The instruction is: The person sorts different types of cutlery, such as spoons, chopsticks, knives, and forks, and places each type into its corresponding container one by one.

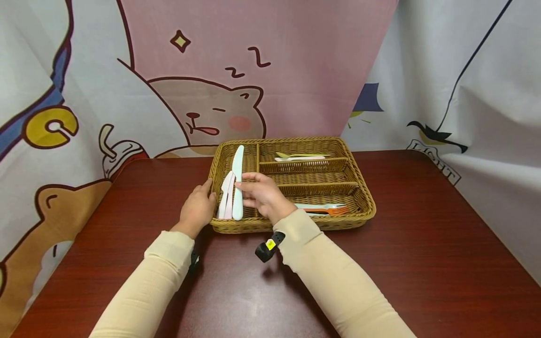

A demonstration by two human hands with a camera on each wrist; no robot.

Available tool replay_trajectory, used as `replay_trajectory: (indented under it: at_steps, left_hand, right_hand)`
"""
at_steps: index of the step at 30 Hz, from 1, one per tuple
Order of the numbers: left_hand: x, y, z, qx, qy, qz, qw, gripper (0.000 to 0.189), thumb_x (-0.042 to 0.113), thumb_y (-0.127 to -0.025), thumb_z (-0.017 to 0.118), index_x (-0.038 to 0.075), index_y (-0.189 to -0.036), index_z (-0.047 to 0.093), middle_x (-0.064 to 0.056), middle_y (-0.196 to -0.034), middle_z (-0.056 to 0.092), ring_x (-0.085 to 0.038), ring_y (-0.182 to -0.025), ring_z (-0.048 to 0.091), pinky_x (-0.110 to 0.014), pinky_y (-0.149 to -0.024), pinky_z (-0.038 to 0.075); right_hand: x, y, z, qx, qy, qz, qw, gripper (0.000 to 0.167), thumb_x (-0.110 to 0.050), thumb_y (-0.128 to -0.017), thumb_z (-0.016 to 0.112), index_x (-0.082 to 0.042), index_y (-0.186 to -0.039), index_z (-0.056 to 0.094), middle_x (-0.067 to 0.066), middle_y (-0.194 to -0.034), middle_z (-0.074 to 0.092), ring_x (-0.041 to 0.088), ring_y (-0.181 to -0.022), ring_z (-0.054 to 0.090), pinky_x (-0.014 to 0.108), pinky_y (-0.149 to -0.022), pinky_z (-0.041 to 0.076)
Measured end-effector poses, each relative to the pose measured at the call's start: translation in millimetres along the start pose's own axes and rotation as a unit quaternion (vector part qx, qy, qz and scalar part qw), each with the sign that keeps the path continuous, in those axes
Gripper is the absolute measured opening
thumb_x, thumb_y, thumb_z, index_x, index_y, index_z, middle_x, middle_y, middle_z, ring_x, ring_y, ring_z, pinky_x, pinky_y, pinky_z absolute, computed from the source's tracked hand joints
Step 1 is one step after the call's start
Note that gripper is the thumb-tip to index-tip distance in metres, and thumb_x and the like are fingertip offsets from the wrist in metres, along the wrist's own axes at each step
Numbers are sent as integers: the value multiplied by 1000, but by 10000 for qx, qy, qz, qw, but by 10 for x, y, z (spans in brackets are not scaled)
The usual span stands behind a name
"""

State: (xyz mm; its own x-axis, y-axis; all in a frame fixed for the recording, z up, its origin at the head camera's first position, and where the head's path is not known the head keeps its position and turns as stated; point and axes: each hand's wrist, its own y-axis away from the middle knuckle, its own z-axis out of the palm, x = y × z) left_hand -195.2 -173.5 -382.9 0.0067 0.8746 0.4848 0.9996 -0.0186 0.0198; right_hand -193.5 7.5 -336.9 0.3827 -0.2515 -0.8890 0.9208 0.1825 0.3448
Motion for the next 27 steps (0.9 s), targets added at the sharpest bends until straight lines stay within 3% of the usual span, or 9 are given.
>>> replay_trajectory:
  at_steps: [3, 8, 14, 18, 27]
  left_hand:
    - [4, -5, -1, 28, 15, 19, 10000, 54, 21, -103, 38, 6, -153, 26, -25, -143, 41, -43, -128, 43, -55, -103, 37]
    - [8, 2, -1, 31, 48, 16, 10000, 53, 22, -103, 38, 6, -153, 27, -25, -143, 42, -43, -126, 45, -55, -102, 38]
    - [7, 10, 0, -8, 57, -9, 10000, 53, 22, -104, 38, 5, -153, 27, -25, -142, 42, -43, -127, 44, -56, -101, 39]
    - [5, 8, 7, -4, 73, -32, 10000, 53, 23, -104, 38, 6, -153, 27, -25, -143, 42, -42, -127, 45, -55, -101, 39]
    - [7, -5, 14, 83, -11, 25, 10000, 53, 21, -103, 39, 4, -152, 29, -25, -139, 45, -42, -126, 46, -55, -101, 39]
  right_hand:
    - [4, -11, 42, 54, 11, 14, 10000, 30, 1, -90, 64, -5, -120, 60, 15, -102, 68, 15, -73, 63, 27, -64, 56]
    - [27, -33, 99, 176, 80, 94, 9998, 32, 0, -90, 64, -6, -121, 60, 3, -83, 63, 12, -71, 60, 22, -56, 53]
    - [67, -74, 150, 266, 58, 132, 9995, 31, -1, -91, 64, -6, -121, 60, 3, -81, 63, 14, -71, 60, 22, -55, 52]
    - [87, -95, 178, 319, 64, 174, 9993, 32, -2, -92, 64, -6, -123, 59, 4, -86, 64, 14, -73, 61, 24, -59, 53]
    - [120, -164, 239, 465, 10, 190, 9987, 32, -1, -92, 63, -5, -123, 58, 14, -106, 67, 21, -88, 66, 38, -82, 56]
